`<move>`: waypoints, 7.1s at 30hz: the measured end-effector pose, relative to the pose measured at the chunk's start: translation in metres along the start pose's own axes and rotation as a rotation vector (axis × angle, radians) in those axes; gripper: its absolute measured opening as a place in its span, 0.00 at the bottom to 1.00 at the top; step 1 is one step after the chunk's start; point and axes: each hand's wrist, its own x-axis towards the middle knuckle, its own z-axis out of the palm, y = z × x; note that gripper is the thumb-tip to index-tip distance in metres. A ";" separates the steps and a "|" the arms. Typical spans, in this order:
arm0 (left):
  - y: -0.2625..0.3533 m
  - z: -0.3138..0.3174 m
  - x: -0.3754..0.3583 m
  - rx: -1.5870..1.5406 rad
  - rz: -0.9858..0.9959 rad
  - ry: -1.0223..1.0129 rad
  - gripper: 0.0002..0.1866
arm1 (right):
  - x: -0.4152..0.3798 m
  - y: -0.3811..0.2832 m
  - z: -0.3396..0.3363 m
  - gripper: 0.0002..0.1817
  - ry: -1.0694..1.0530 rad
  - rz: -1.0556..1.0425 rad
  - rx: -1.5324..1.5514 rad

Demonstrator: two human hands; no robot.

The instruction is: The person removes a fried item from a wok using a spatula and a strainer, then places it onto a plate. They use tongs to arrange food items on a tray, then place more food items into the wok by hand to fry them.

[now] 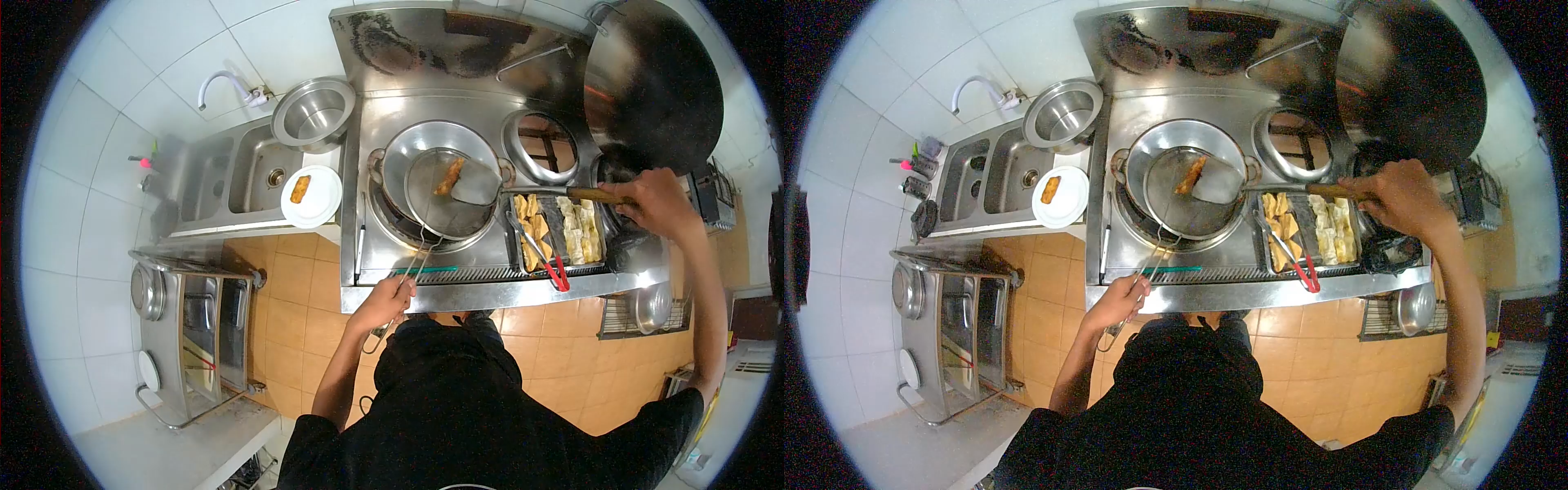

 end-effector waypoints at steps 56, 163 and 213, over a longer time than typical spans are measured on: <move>-0.013 0.003 0.044 -0.173 0.138 0.102 0.17 | -0.021 -0.209 0.188 0.26 0.338 0.680 1.575; -0.125 -0.221 -0.084 -0.157 0.005 0.483 0.15 | 0.187 -0.399 0.091 0.22 0.161 0.141 0.628; -0.110 -0.207 -0.097 -0.090 -0.068 0.555 0.17 | 0.275 -0.300 -0.069 0.20 -0.133 -0.284 0.048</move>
